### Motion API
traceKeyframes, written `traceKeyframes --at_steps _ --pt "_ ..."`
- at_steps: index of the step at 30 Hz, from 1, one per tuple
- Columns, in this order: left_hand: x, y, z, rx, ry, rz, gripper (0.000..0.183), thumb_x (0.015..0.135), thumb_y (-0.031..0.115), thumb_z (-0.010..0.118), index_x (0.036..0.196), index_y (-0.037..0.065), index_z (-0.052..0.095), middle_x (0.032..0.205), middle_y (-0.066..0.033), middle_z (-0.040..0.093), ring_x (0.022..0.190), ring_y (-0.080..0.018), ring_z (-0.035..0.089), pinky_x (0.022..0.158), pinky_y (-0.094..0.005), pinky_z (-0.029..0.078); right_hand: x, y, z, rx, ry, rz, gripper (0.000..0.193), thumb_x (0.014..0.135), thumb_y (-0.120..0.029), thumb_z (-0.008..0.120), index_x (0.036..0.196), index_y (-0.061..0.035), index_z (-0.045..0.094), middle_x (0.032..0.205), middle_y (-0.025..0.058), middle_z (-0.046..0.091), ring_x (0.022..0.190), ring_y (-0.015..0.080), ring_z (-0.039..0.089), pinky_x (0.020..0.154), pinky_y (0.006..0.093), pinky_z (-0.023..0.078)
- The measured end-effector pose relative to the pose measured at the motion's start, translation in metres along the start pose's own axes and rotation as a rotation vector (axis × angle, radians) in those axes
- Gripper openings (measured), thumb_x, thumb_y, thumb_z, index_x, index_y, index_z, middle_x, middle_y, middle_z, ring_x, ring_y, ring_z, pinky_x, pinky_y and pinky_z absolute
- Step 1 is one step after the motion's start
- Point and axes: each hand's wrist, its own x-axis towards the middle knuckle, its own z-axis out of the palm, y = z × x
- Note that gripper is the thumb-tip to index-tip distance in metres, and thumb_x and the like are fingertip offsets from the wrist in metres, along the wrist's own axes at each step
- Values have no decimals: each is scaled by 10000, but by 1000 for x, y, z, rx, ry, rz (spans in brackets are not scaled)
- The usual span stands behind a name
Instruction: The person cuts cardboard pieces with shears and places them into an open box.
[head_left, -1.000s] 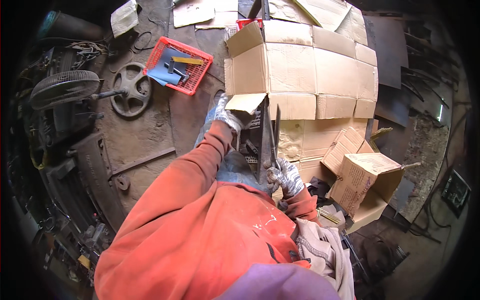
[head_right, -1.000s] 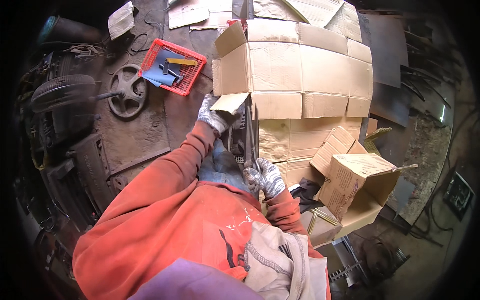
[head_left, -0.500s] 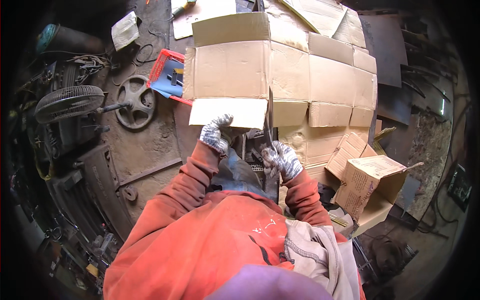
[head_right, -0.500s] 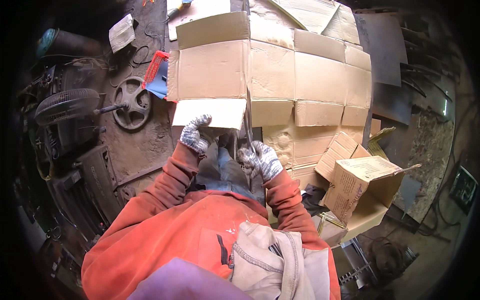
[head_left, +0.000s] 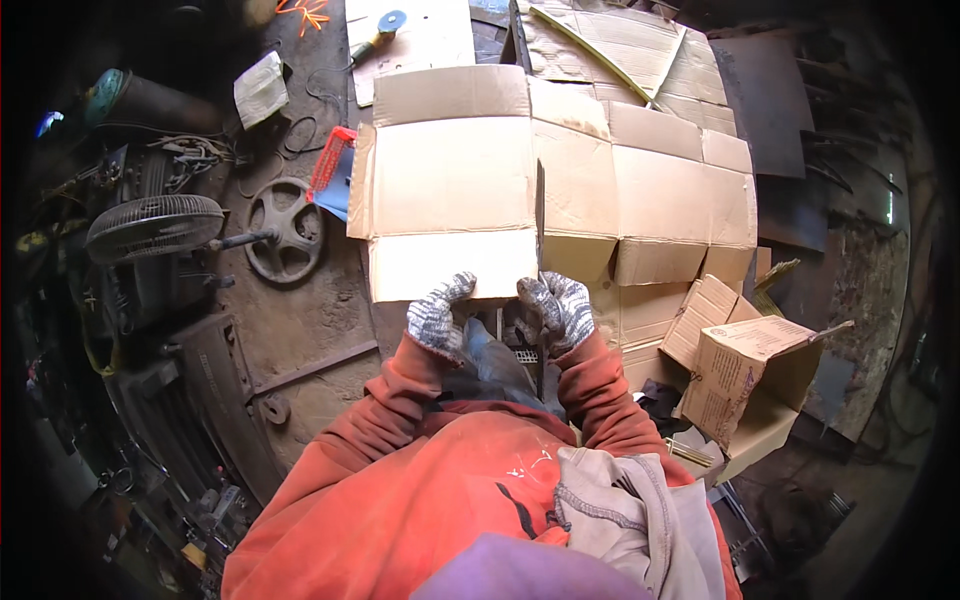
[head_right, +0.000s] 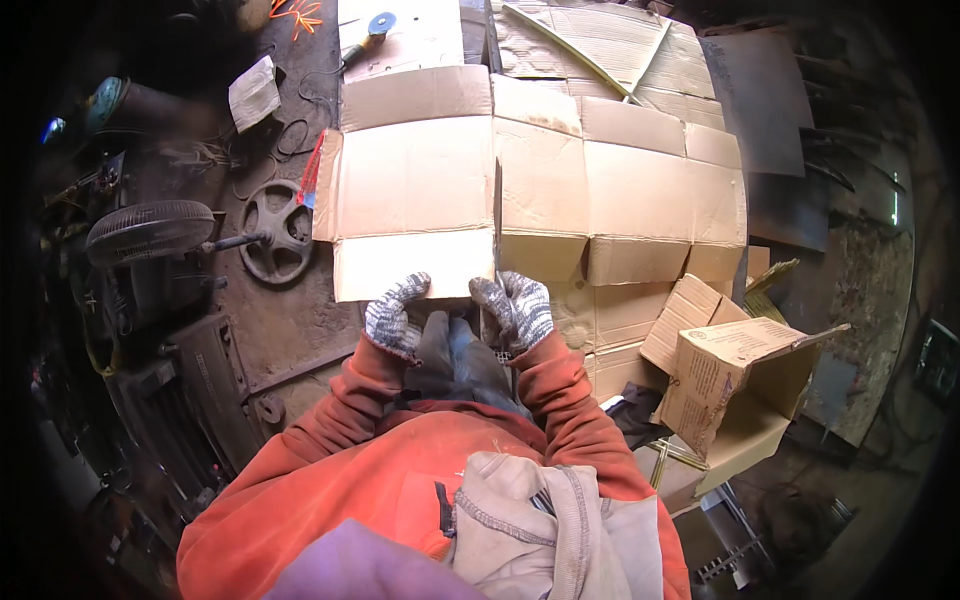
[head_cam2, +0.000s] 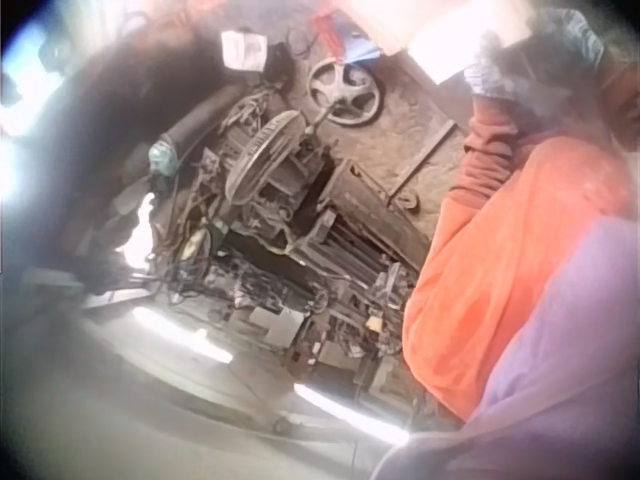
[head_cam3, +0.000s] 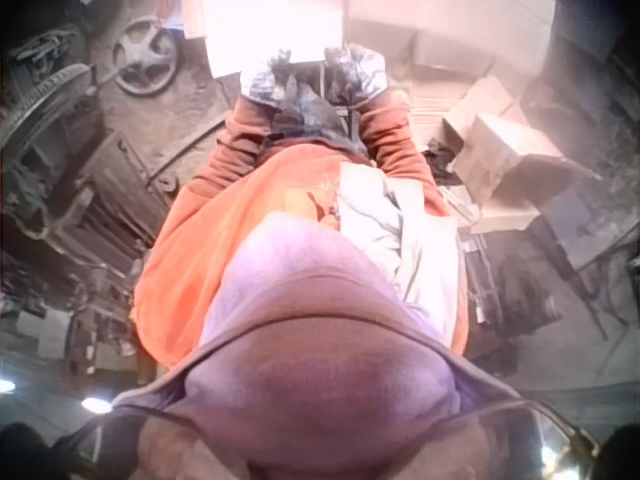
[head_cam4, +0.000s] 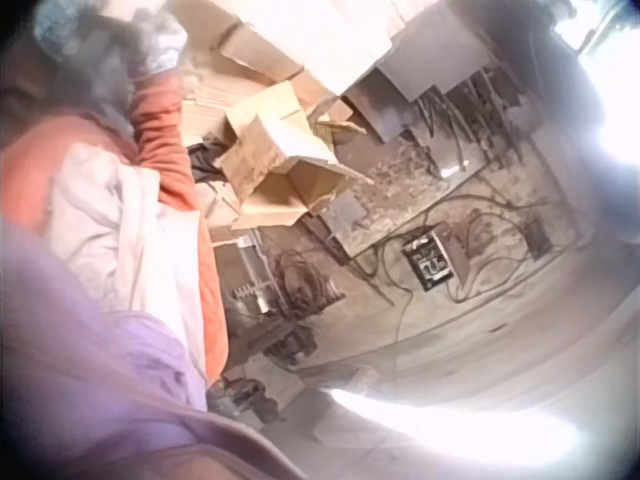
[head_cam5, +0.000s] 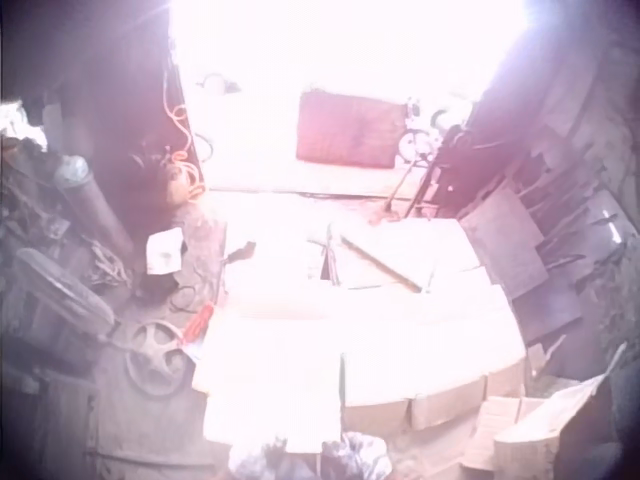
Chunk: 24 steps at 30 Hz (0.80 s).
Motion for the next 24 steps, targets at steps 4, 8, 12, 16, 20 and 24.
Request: traceKeyframes --at_steps 4,8,12,16,20,24 --pt "10 -7 -24 366 -79 262 265 870 94 611 1113 -7 583 1057 -150 636 983 -275 614 863 -392 516 -3 -17 16 538 -42 78 352 886 -355 649 1006 -26 616 741 14 617 625 121 559 554 272 468" --pt "16 -12 -50 840 -180 604 286 894 122 588 1140 -24 578 1081 -161 639 995 -275 619 869 -389 514 -2 -22 -1 645 -105 363 413 898 -364 641 1121 -22 583 932 72 644 822 158 619 683 289 535" --pt "3 -12 -28 451 -157 300 313 904 153 590 1155 -33 572 1076 -153 645 970 -264 628 862 -385 514 3 -2 3 217 7 -67 283 876 -319 675 785 -60 607 635 -24 533 537 63 453 469 230 386" --pt "-12 -9 -31 690 -287 268 342 907 207 602 1160 -23 579 1040 -128 652 927 -226 629 847 -372 511 -3 -5 4 301 -26 60 281 859 -277 703 694 -82 585 577 -45 475 487 51 394 421 229 302" --pt "-93 8 48 1691 -300 620 402 755 177 752 1096 8 622 935 -97 657 791 -246 622 743 -347 501 -12 -23 7 392 -58 140 248 878 -241 679 703 -112 559 584 -43 465 504 61 398 441 246 318" --pt "-73 6 68 2234 5 1447 570 665 222 730 1195 73 582 1252 -171 557 1066 -353 560 888 -525 426 -12 -16 12 465 -91 128 264 840 -277 726 716 -90 588 575 -33 484 470 69 407 412 244 313"
